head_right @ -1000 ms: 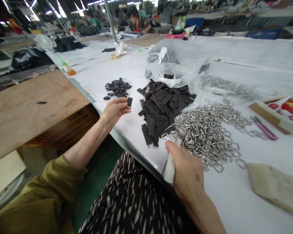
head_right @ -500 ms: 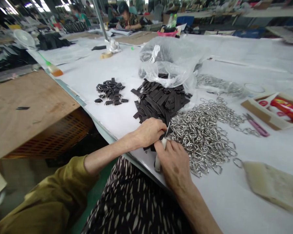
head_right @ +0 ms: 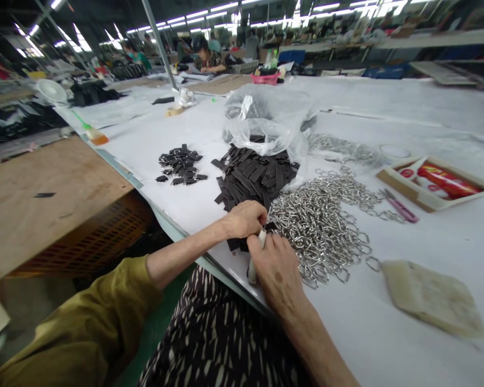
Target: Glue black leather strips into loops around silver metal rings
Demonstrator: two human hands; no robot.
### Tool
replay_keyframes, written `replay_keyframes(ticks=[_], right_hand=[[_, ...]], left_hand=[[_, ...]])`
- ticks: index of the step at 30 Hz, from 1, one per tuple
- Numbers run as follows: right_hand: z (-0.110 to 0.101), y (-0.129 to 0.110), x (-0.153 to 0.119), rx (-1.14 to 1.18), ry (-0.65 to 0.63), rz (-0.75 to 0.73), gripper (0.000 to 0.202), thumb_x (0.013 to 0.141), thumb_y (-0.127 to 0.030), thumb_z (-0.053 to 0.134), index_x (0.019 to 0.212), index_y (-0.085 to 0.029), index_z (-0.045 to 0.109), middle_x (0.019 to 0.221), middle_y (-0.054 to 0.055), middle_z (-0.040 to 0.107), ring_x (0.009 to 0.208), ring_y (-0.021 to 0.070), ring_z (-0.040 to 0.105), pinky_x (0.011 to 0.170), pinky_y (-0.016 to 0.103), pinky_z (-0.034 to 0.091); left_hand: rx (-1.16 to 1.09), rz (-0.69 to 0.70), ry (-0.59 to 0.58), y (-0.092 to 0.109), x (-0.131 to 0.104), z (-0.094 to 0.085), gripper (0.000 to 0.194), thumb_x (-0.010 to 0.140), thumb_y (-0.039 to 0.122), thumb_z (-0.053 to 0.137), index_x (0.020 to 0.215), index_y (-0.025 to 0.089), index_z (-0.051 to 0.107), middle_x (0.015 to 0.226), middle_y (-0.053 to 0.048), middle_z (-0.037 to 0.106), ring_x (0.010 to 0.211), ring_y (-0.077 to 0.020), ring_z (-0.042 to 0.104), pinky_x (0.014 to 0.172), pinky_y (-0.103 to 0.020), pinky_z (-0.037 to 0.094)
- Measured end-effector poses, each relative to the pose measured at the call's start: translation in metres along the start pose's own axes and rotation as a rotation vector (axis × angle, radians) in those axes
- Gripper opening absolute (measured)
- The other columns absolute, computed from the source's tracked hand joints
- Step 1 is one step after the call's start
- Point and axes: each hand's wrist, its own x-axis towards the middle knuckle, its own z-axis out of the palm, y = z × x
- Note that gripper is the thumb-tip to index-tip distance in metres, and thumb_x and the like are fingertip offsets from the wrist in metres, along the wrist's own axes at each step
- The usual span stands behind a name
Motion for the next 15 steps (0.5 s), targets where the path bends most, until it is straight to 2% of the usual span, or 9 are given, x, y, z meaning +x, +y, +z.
replay_keyframes(ticks=[3, 7, 12, 15], right_hand=[[0.000, 0.000, -0.002, -0.008, 0.000, -0.002, 0.017, 0.078, -0.004, 0.051, 0.079, -0.017, 0.061, 0.066, 0.006, 0.055, 0.066, 0.0211, 0.048, 0.063, 0.032, 0.029], [0.000, -0.001, -0.003, -0.003, -0.005, -0.005, 0.018, 0.078, -0.003, 0.049, 0.080, -0.017, 0.061, 0.067, 0.006, 0.056, 0.066, 0.0214, 0.049, 0.063, 0.032, 0.029], [-0.001, -0.001, -0.004, 0.045, -0.021, 0.021, 0.020, 0.078, -0.003, 0.047, 0.078, -0.017, 0.060, 0.066, 0.007, 0.055, 0.066, 0.0228, 0.049, 0.062, 0.032, 0.029], [-0.001, 0.000, -0.005, 0.103, -0.014, 0.061, 0.020, 0.076, -0.002, 0.045, 0.079, -0.016, 0.059, 0.066, 0.008, 0.055, 0.068, 0.0233, 0.050, 0.062, 0.032, 0.031]], left_hand=[[-0.182, 0.019, -0.003, -0.003, -0.002, -0.005, 0.007, 0.054, 0.010, 0.063, 0.057, 0.016, 0.060, 0.059, 0.001, 0.055, 0.066, -0.0149, 0.055, 0.062, -0.024, 0.042], [-0.485, 0.000, 0.045, -0.008, -0.008, -0.019, 0.009, 0.059, 0.012, 0.065, 0.064, 0.015, 0.058, 0.057, 0.006, 0.049, 0.052, -0.0068, 0.043, 0.049, -0.019, 0.034], [-0.847, -0.079, 0.102, -0.017, -0.018, -0.034, 0.011, 0.065, 0.011, 0.060, 0.069, 0.015, 0.050, 0.052, 0.008, 0.041, 0.041, -0.0041, 0.032, 0.038, -0.017, 0.023], [-1.018, -0.105, 0.129, -0.024, -0.029, -0.035, 0.014, 0.067, 0.009, 0.057, 0.069, 0.016, 0.046, 0.055, 0.005, 0.048, 0.041, -0.0038, 0.034, 0.038, -0.017, 0.024]])
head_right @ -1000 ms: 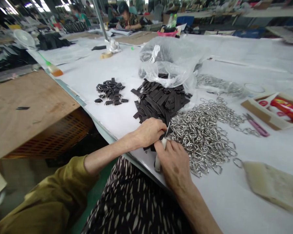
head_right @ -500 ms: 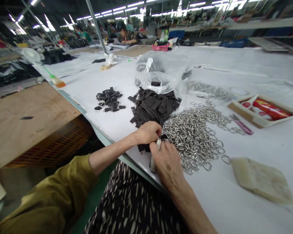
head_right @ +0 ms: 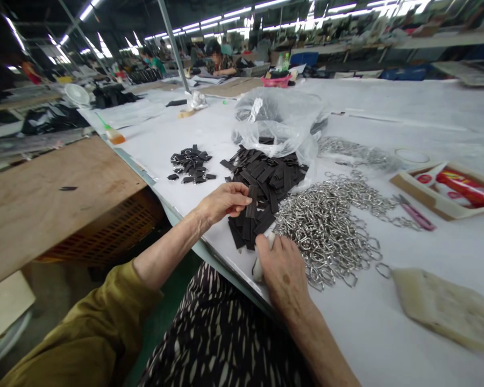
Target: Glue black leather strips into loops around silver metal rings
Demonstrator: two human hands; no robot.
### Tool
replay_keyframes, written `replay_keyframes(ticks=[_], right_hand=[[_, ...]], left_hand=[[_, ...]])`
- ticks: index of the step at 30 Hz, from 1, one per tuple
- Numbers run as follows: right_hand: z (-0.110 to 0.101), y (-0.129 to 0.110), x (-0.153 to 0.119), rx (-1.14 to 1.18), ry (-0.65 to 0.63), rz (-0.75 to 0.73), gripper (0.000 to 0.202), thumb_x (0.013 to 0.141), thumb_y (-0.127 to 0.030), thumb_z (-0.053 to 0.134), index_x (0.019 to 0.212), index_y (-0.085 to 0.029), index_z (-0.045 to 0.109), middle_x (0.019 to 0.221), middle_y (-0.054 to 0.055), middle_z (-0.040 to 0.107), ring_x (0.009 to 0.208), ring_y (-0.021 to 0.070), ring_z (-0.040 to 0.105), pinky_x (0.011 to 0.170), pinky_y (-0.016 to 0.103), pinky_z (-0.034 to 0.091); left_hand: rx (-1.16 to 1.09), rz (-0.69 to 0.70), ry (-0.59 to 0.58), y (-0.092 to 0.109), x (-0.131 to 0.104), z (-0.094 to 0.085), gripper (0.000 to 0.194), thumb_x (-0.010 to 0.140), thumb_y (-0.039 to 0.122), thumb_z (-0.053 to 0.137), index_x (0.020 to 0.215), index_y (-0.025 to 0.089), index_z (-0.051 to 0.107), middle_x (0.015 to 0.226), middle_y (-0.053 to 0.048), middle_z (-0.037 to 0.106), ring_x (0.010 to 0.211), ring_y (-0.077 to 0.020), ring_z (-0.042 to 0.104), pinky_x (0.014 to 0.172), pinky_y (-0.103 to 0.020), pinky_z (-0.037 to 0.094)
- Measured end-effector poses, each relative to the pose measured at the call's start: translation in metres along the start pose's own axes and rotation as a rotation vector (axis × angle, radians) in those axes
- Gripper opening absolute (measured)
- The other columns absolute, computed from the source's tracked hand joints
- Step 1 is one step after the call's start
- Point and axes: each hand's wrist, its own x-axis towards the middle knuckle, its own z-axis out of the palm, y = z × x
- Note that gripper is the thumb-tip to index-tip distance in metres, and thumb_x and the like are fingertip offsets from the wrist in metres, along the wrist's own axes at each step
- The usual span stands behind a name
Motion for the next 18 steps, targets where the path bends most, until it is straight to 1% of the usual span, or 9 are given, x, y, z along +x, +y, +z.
replay_keyframes(ticks=[3, 6, 8, 10, 12, 14, 16, 18], right_hand=[[0.000, 0.004, -0.002, 0.094, 0.028, 0.065, 0.024, 0.074, -0.001, 0.041, 0.085, -0.015, 0.058, 0.070, 0.008, 0.057, 0.071, 0.0229, 0.051, 0.064, 0.031, 0.035], [-0.002, 0.009, -0.003, 0.221, 0.058, 0.142, 0.026, 0.072, -0.004, 0.043, 0.092, -0.016, 0.054, 0.076, 0.005, 0.060, 0.072, 0.0198, 0.055, 0.062, 0.028, 0.040], [-0.007, 0.013, -0.004, 0.294, 0.066, 0.199, 0.020, 0.075, -0.010, 0.048, 0.093, -0.018, 0.051, 0.076, 0.002, 0.062, 0.066, 0.0162, 0.057, 0.057, 0.025, 0.042], [-0.015, 0.016, -0.005, 0.456, 0.076, 0.302, 0.014, 0.079, -0.021, 0.053, 0.093, -0.021, 0.050, 0.077, 0.000, 0.063, 0.061, 0.0138, 0.058, 0.053, 0.024, 0.044], [-0.025, 0.019, -0.007, 0.701, 0.086, 0.410, 0.018, 0.078, -0.030, 0.058, 0.093, -0.022, 0.050, 0.080, 0.001, 0.065, 0.063, 0.0141, 0.061, 0.054, 0.025, 0.047], [-0.035, 0.023, -0.009, 0.903, 0.090, 0.468, 0.024, 0.075, -0.035, 0.063, 0.091, -0.023, 0.050, 0.083, 0.002, 0.066, 0.068, 0.0158, 0.062, 0.057, 0.026, 0.049], [-0.044, 0.026, -0.012, 0.958, 0.075, 0.474, 0.025, 0.073, -0.036, 0.065, 0.089, -0.023, 0.051, 0.083, 0.001, 0.066, 0.071, 0.0161, 0.063, 0.058, 0.026, 0.050], [-0.050, 0.030, -0.015, 0.960, 0.052, 0.476, 0.023, 0.073, -0.035, 0.066, 0.088, -0.024, 0.052, 0.082, 0.000, 0.066, 0.070, 0.0153, 0.062, 0.058, 0.025, 0.050]], left_hand=[[-0.128, -0.033, 0.031, -0.007, -0.016, -0.005, 0.015, 0.068, 0.011, 0.057, 0.071, 0.017, 0.044, 0.061, 0.001, 0.056, 0.042, -0.0037, 0.036, 0.040, -0.017, 0.027], [-0.221, -0.068, 0.073, -0.016, -0.036, -0.003, 0.014, 0.068, 0.012, 0.059, 0.076, 0.016, 0.048, 0.058, 0.001, 0.058, 0.046, -0.0058, 0.045, 0.046, -0.018, 0.034], [-0.293, -0.089, 0.090, -0.022, -0.049, 0.003, 0.016, 0.065, 0.011, 0.060, 0.079, 0.014, 0.054, 0.060, -0.001, 0.060, 0.053, -0.0077, 0.053, 0.054, -0.020, 0.039], [-0.347, -0.106, 0.087, -0.026, -0.060, 0.011, 0.021, 0.063, 0.011, 0.063, 0.084, 0.011, 0.059, 0.064, -0.002, 0.063, 0.059, -0.0093, 0.057, 0.059, -0.021, 0.041], [-0.360, -0.124, 0.077, -0.030, -0.069, 0.020, 0.027, 0.063, 0.012, 0.065, 0.090, 0.009, 0.062, 0.066, -0.003, 0.064, 0.058, -0.0097, 0.058, 0.059, -0.022, 0.042], [-0.372, -0.158, 0.069, -0.033, -0.074, 0.029, 0.027, 0.065, 0.012, 0.063, 0.092, 0.008, 0.062, 0.065, -0.003, 0.063, 0.055, -0.0105, 0.058, 0.058, -0.024, 0.045], [-0.393, -0.202, 0.053, -0.035, -0.077, 0.038, 0.023, 0.067, 0.011, 0.060, 0.090, 0.008, 0.061, 0.066, -0.002, 0.061, 0.053, -0.0125, 0.060, 0.056, -0.027, 0.049], [-0.410, -0.224, 0.005, -0.038, -0.077, 0.045, 0.020, 0.068, 0.011, 0.057, 0.087, 0.009, 0.060, 0.071, -0.003, 0.061, 0.053, -0.0140, 0.062, 0.051, -0.028, 0.052]])
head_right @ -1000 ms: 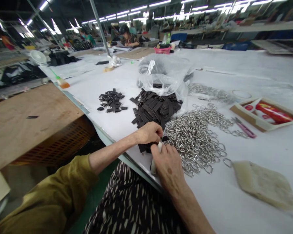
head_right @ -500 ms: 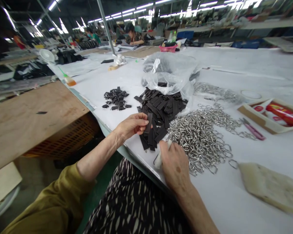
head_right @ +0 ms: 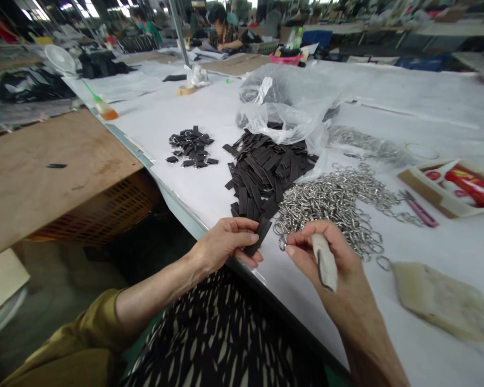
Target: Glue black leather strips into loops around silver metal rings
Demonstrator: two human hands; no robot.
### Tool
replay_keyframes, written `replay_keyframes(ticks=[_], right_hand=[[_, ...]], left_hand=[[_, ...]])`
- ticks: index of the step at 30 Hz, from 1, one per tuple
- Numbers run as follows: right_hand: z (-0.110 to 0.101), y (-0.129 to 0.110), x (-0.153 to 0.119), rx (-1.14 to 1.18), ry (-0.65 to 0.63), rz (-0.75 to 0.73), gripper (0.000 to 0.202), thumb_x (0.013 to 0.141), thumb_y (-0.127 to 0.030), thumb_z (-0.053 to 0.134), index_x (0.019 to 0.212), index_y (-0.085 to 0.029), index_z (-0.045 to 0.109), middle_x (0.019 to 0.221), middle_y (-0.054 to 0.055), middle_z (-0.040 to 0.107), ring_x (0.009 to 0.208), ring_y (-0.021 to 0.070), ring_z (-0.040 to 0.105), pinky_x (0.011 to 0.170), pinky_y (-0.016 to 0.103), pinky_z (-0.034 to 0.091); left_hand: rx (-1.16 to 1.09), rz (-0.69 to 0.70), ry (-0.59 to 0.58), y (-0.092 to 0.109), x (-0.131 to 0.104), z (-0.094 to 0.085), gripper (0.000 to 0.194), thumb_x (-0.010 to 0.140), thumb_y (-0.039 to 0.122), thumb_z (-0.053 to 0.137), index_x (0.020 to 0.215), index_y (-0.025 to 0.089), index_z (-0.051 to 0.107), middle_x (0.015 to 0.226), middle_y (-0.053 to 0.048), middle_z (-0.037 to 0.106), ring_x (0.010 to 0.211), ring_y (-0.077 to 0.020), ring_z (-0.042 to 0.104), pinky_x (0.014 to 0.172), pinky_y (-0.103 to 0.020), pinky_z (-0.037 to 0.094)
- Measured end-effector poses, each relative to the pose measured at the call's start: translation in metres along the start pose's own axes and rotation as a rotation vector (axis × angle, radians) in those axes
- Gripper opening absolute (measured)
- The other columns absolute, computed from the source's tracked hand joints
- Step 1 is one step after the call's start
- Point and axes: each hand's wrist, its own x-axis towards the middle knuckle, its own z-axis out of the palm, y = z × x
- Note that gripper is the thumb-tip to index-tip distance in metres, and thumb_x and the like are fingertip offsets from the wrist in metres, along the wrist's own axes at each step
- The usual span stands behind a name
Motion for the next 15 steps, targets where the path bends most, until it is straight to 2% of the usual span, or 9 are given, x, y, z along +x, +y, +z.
replay_keyframes(ticks=[4, 9, 15], right_hand=[[-0.005, 0.004, 0.002, 0.032, -0.066, 0.049, 0.022, 0.074, -0.033, 0.065, 0.088, -0.023, 0.052, 0.083, 0.000, 0.066, 0.070, 0.0158, 0.062, 0.059, 0.026, 0.050], [-0.005, 0.012, 0.005, 0.053, -0.092, 0.067, 0.022, 0.074, -0.033, 0.065, 0.087, -0.022, 0.052, 0.079, 0.001, 0.064, 0.065, 0.0152, 0.061, 0.058, 0.028, 0.049], [0.001, 0.007, -0.001, -0.012, -0.006, 0.000, 0.021, 0.074, -0.032, 0.064, 0.088, -0.023, 0.050, 0.082, 0.001, 0.064, 0.069, 0.0157, 0.061, 0.059, 0.028, 0.049]], left_hand=[[0.023, -0.014, -0.105, -0.007, 0.001, 0.008, 0.017, 0.068, 0.013, 0.057, 0.085, 0.009, 0.062, 0.073, -0.003, 0.059, 0.051, -0.0123, 0.060, 0.043, -0.024, 0.050], [-0.020, -0.032, -0.105, -0.011, 0.002, 0.018, 0.019, 0.068, 0.015, 0.059, 0.086, 0.009, 0.062, 0.078, -0.005, 0.061, 0.054, -0.0114, 0.060, 0.043, -0.022, 0.050], [-0.095, -0.036, -0.065, -0.018, 0.010, 0.027, 0.015, 0.069, 0.018, 0.061, 0.081, 0.010, 0.058, 0.068, -0.003, 0.061, 0.048, -0.0111, 0.058, 0.040, -0.022, 0.049]])
